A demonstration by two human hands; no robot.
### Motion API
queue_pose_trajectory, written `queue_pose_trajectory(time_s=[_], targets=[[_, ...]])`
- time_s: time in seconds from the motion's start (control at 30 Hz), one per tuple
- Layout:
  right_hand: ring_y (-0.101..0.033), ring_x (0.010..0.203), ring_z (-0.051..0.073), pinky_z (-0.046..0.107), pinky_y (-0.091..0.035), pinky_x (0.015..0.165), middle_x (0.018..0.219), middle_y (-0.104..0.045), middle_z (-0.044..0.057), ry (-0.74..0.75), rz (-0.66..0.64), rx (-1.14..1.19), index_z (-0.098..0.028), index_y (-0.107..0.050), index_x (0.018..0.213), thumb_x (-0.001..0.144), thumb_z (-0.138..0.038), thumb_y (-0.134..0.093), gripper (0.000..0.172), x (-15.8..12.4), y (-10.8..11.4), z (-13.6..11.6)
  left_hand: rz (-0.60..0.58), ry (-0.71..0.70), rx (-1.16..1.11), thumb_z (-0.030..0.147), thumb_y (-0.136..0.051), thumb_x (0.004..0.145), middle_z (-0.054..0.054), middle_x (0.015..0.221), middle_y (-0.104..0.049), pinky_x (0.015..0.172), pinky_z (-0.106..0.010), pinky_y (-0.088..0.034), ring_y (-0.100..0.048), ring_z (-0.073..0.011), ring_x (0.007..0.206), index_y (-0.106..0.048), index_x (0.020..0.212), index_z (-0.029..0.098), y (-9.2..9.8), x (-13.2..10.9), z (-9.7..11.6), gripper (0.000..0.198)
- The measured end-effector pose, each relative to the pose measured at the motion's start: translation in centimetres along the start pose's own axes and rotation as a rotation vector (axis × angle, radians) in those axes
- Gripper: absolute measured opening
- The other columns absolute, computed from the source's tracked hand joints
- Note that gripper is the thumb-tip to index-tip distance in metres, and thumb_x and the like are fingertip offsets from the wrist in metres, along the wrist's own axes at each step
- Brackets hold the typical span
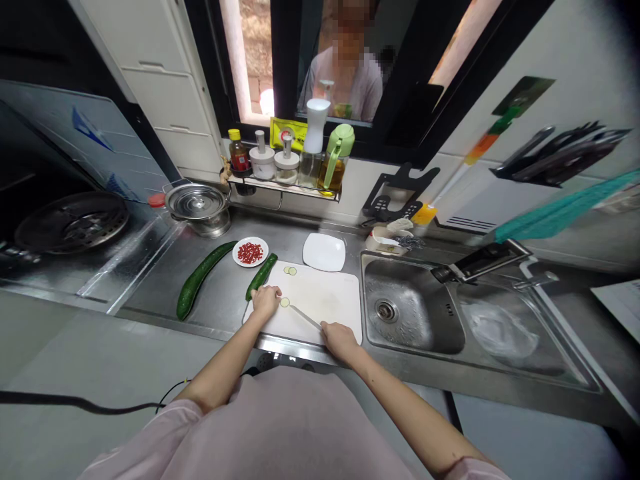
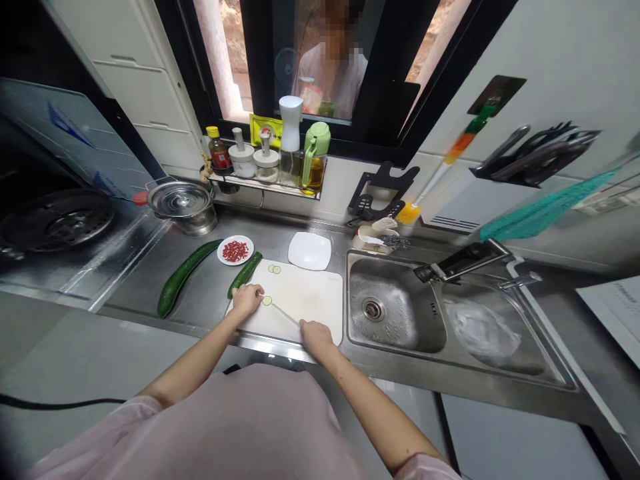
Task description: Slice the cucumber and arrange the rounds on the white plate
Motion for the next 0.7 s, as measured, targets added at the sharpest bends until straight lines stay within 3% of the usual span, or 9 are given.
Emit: queue_pose_trajectory(time_s=[0.47,0.7], targets=[[-0.066,0.094,0.024,0.029,-0.042,0.074,0.096,-0.07,0.014,0.035,0.063,-0.036,-0.018,-0.058,0.11,0.099,-0.03,-0.031,0.031,-0.4,-0.5,0.8,-0.002,-0.008,-0.004,0.026,-0.057,0.081,-0.005,0.101,-0.071,0.09,-0.041,-0.029,-0.054,-0.0265,0.106,-0.071,0.095,0.028,-0.2,0.0,-0.1,0.021],[-0.065,0.096,0.024,0.029,-0.041,0.077,0.1,-0.069,0.013,-0.085,0.087,0.048,-0.02,-0.054,0.115,0.1,-0.036,-0.028,0.034,0.5,0.4,2.3,0.003,-0.007,0.017,0.035,-0.056,0.081,-0.008,0.103,-0.07,0.091,-0.041,-0.029,-0.054,-0.0278,0.107,-0.069,0.097,0.026,-0.3,-0.6,0.1,0.023]])
Point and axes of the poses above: each hand's wrist, its own x-axis towards the middle knuckle, its own y-axis out of the back of the hand, z = x × y, the point moved 10 cm from there along x, towards the middle knuckle
